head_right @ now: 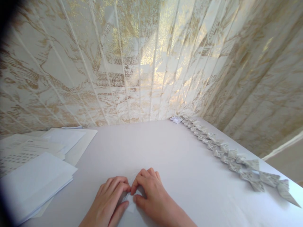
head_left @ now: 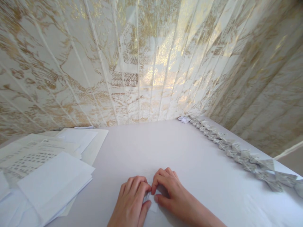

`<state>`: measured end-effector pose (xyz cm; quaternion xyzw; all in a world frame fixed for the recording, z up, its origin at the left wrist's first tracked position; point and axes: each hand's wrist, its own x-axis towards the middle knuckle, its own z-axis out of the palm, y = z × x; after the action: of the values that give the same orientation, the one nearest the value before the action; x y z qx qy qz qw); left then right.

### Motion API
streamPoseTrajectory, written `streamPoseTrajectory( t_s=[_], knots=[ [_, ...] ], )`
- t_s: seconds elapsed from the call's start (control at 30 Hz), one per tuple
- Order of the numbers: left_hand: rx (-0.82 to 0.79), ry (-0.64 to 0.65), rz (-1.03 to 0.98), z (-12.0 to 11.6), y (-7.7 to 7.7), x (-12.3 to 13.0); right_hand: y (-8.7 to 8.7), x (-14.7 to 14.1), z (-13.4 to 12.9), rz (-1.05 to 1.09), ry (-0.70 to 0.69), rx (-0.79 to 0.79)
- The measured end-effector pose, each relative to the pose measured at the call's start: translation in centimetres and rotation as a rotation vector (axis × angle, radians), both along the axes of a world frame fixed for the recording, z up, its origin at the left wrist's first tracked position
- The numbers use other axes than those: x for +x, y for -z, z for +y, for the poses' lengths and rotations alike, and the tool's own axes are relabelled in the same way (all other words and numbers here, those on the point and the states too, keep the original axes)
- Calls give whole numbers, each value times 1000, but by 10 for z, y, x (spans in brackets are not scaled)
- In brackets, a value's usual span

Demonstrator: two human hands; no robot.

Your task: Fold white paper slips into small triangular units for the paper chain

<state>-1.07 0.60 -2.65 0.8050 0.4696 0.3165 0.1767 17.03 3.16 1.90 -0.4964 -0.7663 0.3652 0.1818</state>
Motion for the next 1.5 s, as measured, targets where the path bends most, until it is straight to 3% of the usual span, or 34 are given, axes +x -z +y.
streamPoseTrajectory(
  t_s=[0.17, 0.37, 0.57, 0.73, 0.9, 1.0, 1.13, 1.33, 1.5],
  knots=[
    [-103, -7, -86, 1, -2, -2, 0, -1, -3, 8, 31, 33],
    [-317, 16, -213, 4, -9, -6, 2, 2, -2, 7, -42, 59],
    [-255, 35, -345, 5, -9, -8, 21, -4, -4, 185, -6, 135],
    [-263, 5, -269, 6, -7, -8, 25, -3, -6, 223, -61, 291],
    [-63, 58, -181, 7, -6, -10, 24, -7, -4, -54, -105, 708],
    [81, 116, -96, 6, -6, -8, 28, -11, -3, -211, -58, 820],
    [198, 128, 89, 5, -5, -5, 33, -14, -4, -266, -78, 839],
    [330, 110, 279, 6, -4, -7, 29, -9, -6, -273, -106, 749],
    [322, 59, 373, 7, 0, -12, 25, -7, -5, -281, -146, 685]
  ],
)
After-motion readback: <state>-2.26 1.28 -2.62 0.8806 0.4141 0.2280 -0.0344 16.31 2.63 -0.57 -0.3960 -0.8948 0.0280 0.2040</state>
